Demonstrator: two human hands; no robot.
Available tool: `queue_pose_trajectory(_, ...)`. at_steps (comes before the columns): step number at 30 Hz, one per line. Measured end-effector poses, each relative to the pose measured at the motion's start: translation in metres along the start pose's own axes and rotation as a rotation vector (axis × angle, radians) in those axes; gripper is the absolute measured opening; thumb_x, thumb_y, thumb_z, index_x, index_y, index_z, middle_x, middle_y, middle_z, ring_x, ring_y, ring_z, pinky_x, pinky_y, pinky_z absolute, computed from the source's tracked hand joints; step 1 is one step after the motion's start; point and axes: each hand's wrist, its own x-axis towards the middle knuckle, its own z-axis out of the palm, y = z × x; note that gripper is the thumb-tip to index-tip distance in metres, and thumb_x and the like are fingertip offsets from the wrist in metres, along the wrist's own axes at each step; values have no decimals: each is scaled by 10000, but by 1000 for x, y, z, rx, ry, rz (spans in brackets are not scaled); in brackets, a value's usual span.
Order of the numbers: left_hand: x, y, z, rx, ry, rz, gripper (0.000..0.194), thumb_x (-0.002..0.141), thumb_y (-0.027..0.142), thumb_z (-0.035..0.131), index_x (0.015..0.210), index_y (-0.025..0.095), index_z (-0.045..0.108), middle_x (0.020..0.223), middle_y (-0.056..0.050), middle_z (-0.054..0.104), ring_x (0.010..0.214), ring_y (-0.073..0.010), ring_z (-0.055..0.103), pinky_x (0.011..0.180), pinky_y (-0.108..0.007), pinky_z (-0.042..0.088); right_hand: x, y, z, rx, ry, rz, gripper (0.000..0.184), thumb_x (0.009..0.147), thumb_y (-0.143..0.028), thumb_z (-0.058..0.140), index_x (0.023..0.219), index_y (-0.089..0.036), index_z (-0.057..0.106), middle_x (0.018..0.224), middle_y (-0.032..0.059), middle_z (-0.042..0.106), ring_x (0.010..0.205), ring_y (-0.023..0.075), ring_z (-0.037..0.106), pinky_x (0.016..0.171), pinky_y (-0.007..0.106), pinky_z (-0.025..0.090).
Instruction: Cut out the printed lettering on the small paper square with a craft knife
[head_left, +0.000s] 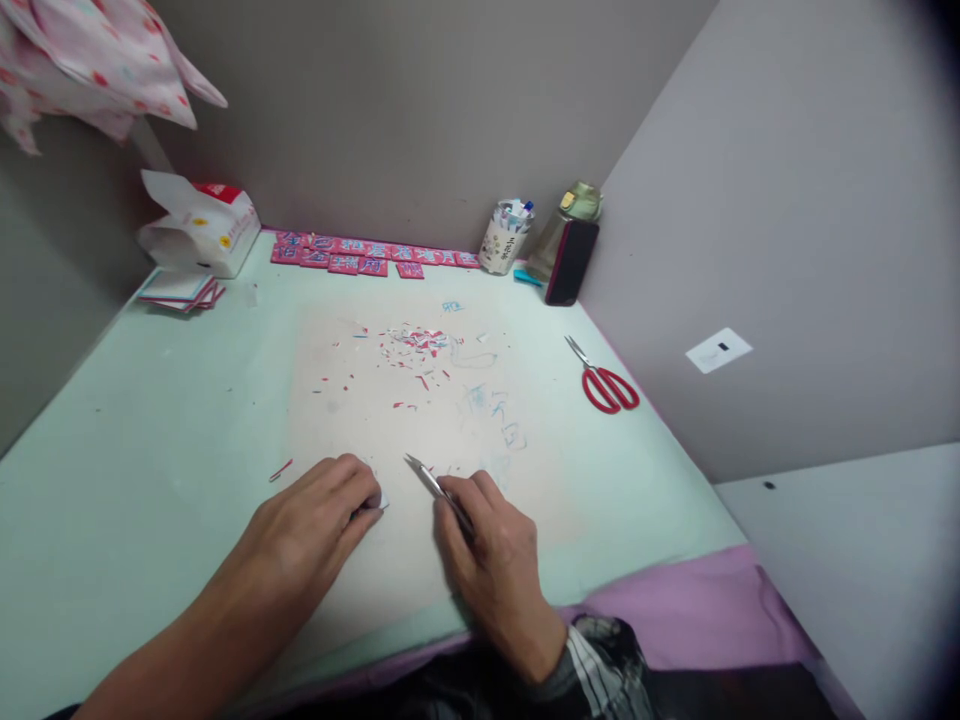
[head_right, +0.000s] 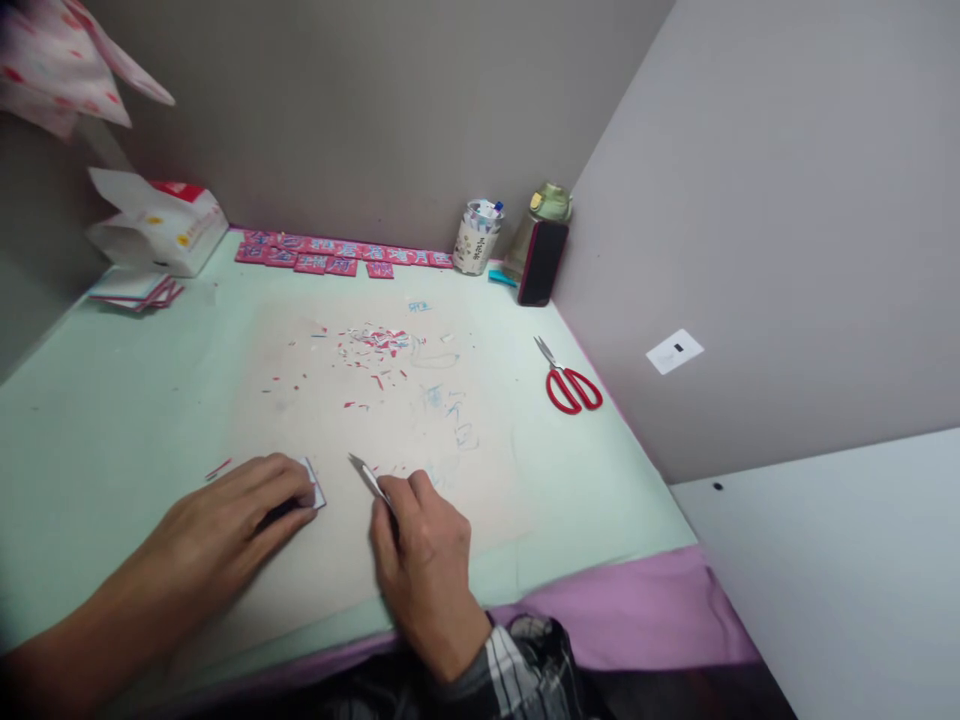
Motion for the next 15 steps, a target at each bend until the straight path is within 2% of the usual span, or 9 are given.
queue_pose_trajectory(8,2,-7,5,112,63,87,258,1071,288,394,913,224,588,856,-10,630,793,-191,624,702,-328,412,-1,0,1,60,-18,14,212,1009,-154,508,1107,-197,691,838,18,611,639,151,563,615,267,397)
queue_pose_trajectory(15,-2,-14,11,16,61,57,243,1086,265,341,933,227,526,876,-8,587,773,-176,585,714,-326,406,0,0,-5,240,-58,98,202,992,-172,518,1079,-193,700,833,17,608,660,146,546,614,261,394)
